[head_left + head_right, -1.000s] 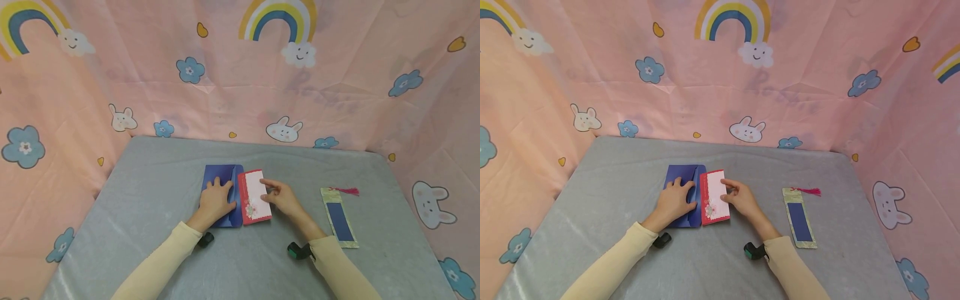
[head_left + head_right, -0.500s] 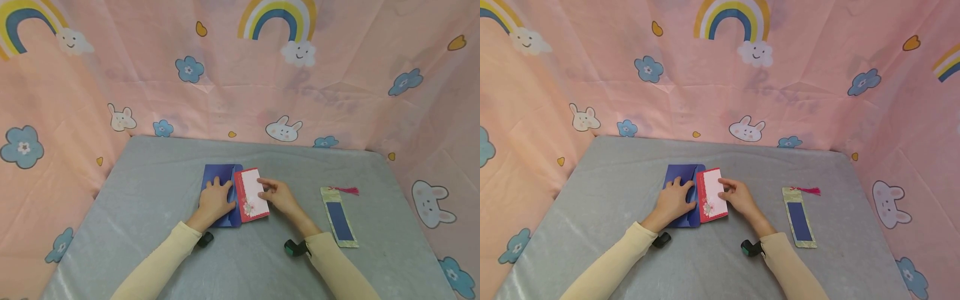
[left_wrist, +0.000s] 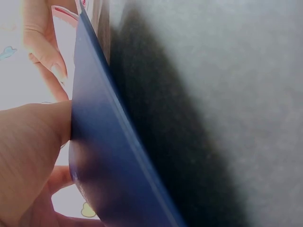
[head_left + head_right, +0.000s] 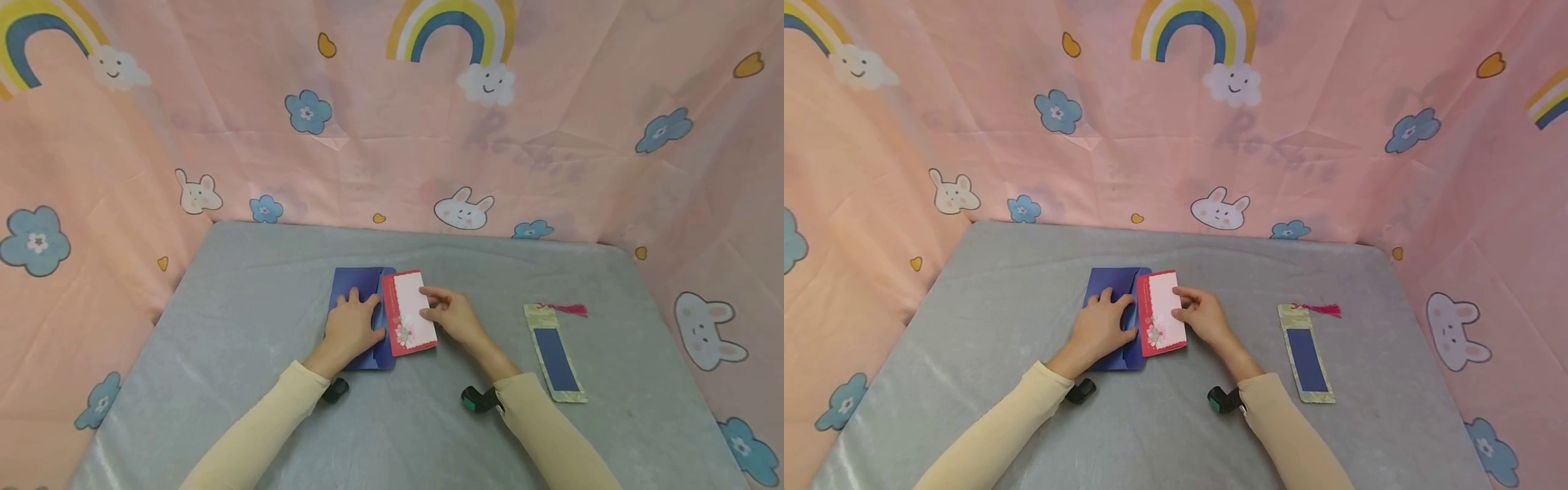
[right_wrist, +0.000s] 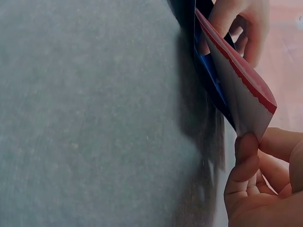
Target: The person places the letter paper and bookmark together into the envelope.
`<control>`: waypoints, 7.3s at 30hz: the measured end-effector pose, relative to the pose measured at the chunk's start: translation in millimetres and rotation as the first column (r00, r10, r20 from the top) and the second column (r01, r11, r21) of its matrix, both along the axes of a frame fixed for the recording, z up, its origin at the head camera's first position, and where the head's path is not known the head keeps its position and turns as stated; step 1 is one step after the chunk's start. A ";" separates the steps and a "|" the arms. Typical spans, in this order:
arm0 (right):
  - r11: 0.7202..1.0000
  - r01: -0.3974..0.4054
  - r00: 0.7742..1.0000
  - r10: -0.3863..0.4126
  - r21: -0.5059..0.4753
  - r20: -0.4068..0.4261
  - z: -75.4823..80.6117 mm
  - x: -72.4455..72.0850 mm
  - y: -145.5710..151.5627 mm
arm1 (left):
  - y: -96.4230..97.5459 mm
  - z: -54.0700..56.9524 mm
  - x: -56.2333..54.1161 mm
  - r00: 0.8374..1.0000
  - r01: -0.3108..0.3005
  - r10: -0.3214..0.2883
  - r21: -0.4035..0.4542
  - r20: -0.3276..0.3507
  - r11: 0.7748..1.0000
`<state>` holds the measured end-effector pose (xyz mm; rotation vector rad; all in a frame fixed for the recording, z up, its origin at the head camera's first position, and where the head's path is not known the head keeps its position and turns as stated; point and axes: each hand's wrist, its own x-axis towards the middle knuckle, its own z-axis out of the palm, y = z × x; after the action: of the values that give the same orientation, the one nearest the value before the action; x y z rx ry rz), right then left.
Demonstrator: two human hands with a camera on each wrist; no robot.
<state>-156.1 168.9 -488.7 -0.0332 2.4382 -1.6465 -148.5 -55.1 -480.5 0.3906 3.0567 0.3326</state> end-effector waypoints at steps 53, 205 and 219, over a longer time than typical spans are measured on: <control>0.991 0.103 0.985 -0.089 0.088 -0.149 -3.9 1.4 -38.8 | -7.4 2.4 -0.1 0.996 0.046 -0.051 0.061 0.079 0.997; 0.998 -0.034 0.998 0.031 -0.049 -0.062 -12.9 -6.6 -73.6 | -19.6 3.4 -2.5 0.996 0.083 -0.086 0.135 0.012 0.987; 0.994 -0.098 0.995 0.098 -0.037 0.000 -14.1 -4.9 -68.0 | -18.2 3.2 -3.1 0.995 0.091 -0.094 0.122 0.018 0.988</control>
<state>-161.0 100.9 -502.9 -0.1550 2.3641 -1.6487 -151.7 -73.3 -477.4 0.5283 2.9918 0.5159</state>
